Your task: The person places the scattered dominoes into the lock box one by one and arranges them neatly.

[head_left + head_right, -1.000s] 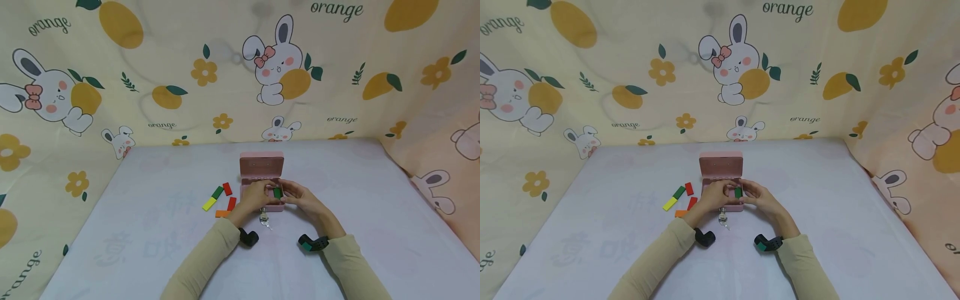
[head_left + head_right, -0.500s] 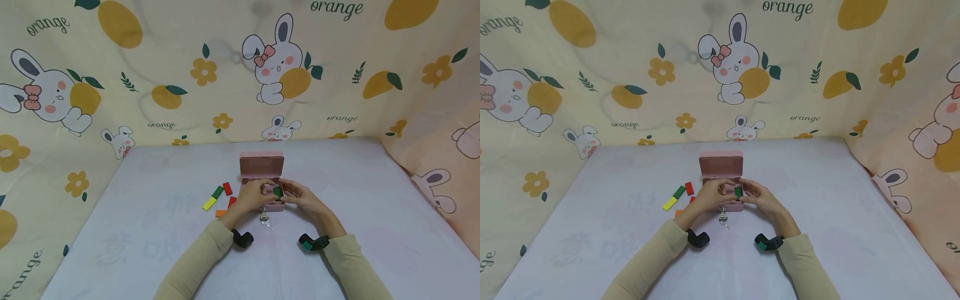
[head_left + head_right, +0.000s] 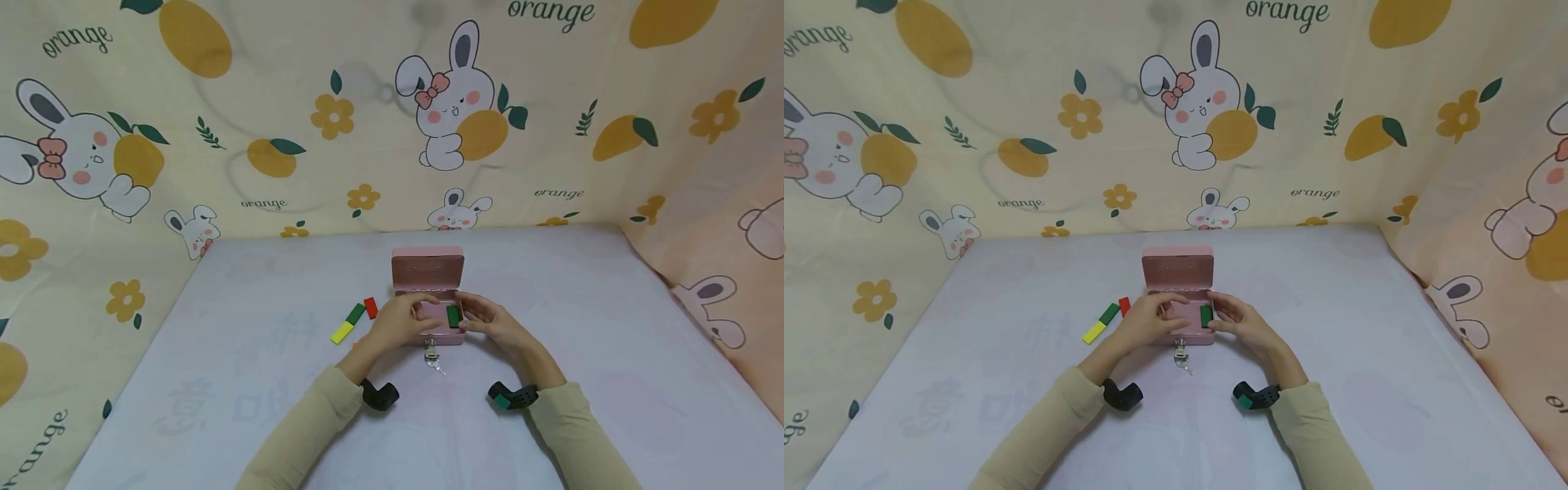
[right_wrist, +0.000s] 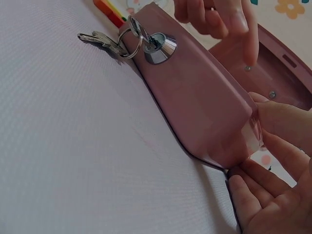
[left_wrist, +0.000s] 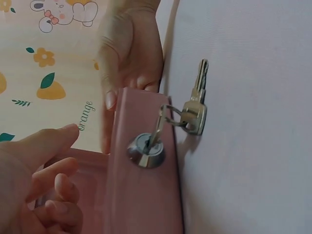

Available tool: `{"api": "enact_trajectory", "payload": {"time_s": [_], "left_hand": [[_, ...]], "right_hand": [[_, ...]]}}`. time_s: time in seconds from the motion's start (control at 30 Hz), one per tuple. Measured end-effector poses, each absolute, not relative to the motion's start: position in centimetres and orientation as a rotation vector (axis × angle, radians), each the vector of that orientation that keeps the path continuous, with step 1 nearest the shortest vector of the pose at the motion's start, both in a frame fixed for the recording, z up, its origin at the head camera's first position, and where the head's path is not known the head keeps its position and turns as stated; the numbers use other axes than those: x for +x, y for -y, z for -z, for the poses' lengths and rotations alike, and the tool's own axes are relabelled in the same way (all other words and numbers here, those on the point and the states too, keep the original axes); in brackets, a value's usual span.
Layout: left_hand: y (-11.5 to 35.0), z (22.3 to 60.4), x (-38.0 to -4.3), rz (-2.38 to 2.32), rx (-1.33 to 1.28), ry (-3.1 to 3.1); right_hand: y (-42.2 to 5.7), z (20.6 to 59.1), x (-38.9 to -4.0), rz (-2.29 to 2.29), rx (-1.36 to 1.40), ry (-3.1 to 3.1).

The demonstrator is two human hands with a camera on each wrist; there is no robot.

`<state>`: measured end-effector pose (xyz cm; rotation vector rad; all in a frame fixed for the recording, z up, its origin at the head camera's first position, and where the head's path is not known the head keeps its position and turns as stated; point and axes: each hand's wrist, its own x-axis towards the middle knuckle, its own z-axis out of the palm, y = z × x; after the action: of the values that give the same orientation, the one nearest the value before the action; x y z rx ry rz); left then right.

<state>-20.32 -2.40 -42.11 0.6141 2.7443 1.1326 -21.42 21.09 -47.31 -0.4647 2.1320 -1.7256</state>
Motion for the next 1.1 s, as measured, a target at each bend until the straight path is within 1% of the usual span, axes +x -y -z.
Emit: {"api": "enact_trajectory", "payload": {"time_s": [0.47,1.1], "left_hand": [[4.3,42.2,-19.5,-1.200,0.534,-2.694],[8.1,42.7,-19.0,-1.278,0.559,-2.725]], "right_hand": [[-20.8,47.1,-21.3,1.708,-0.397,-2.142],[-21.1,47.3,-21.4,1.739,-0.388,-2.106]]}}
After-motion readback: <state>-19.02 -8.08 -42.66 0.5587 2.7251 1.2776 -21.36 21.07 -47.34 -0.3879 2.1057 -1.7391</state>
